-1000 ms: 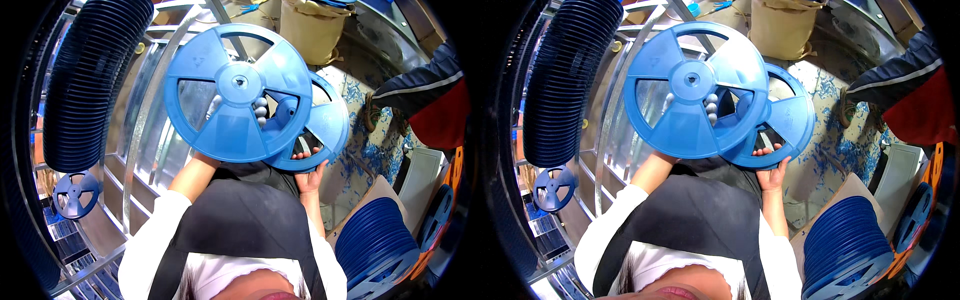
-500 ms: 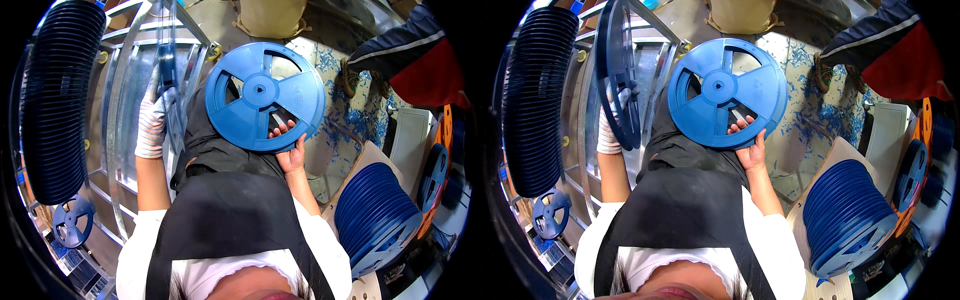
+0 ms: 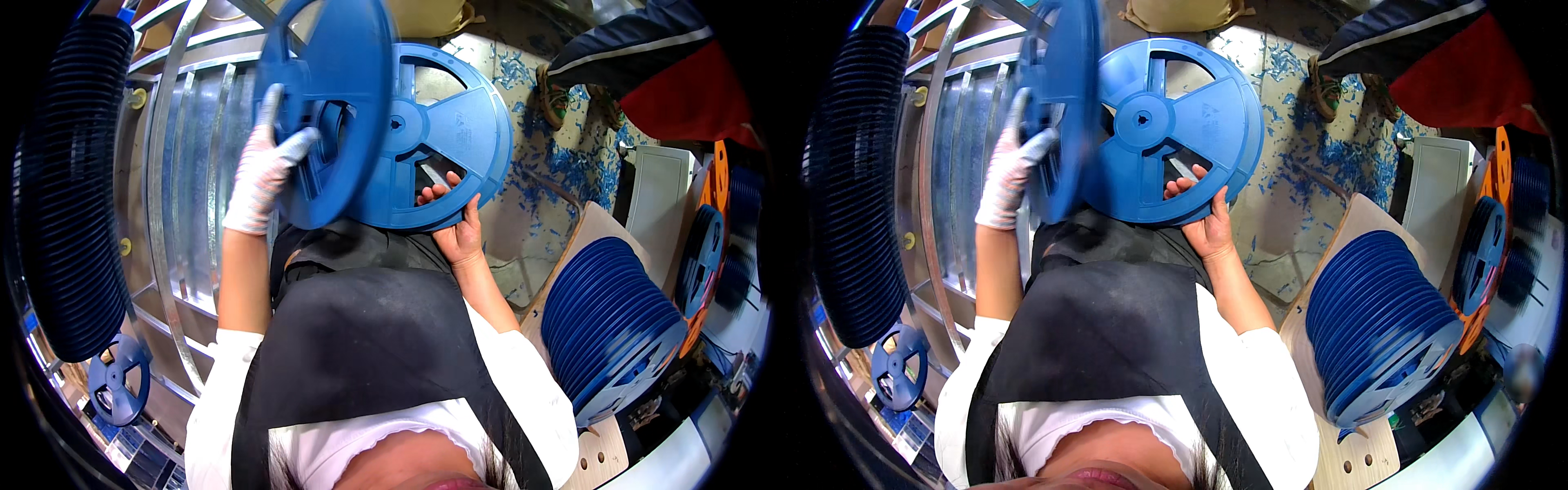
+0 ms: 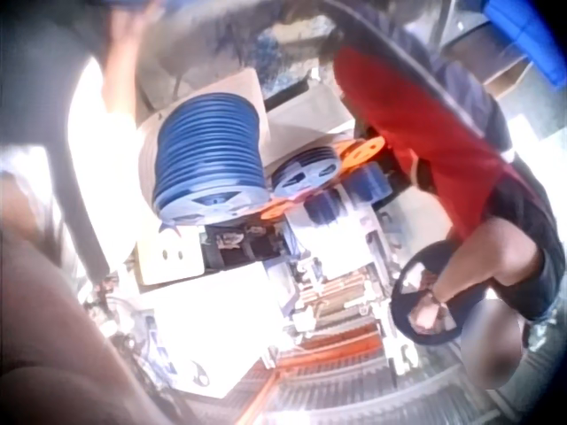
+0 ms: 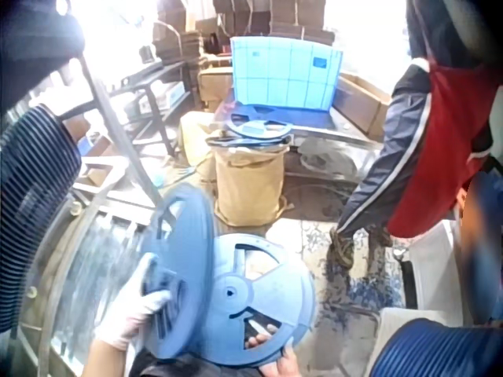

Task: The person repeatedly picks up blue plastic reel-like parts from a nearby surface and stacks them onto a metal rack. The person handles the parts one by one, placing them carefully into a vertical stack on the rack.

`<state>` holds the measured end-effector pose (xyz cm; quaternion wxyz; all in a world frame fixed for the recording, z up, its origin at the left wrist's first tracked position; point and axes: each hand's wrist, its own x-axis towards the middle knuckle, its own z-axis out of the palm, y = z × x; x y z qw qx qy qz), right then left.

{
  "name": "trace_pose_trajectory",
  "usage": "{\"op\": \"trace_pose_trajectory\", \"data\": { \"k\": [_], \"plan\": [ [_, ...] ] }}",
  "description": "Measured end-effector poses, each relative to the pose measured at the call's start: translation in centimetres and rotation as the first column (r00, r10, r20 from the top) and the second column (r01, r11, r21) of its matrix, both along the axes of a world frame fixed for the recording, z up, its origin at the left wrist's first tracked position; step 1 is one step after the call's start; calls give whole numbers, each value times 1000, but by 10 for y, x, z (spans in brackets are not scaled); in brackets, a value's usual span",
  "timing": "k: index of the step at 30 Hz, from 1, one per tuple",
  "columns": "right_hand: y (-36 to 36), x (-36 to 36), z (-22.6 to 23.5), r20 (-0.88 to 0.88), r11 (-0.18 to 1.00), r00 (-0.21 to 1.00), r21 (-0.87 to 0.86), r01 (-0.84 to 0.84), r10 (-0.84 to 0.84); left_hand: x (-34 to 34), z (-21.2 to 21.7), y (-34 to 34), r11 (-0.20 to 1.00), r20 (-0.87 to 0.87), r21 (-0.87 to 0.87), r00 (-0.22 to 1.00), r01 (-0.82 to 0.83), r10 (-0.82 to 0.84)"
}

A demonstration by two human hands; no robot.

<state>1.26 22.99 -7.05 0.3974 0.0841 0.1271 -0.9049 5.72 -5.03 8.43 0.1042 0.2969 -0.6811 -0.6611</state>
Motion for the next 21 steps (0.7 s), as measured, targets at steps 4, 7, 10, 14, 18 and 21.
{"op": "trace_pose_trajectory", "data": {
  "k": [4,7,10,14,18,21],
  "plan": [
    [-2,2,0,160,998,987,60,-14,4,-29,-64,25,773,364,-515,911,371,-194],
    [-8,2,14,-35,971,995,224,-84,94,-45,-50,76,592,719,-506,686,627,-111],
    [-8,5,16,-38,982,996,174,-70,78,-48,-60,80,542,707,-563,703,624,-75],
    [-7,5,18,-50,983,995,164,-77,87,-59,-56,71,609,776,-472,628,637,-55],
    [-4,6,17,-104,985,989,144,-92,107,-44,-67,37,680,610,-514,780,523,-139],
    [0,6,10,-89,985,996,175,11,5,-24,-41,9,946,174,-183,956,267,-236]
  ]
}}
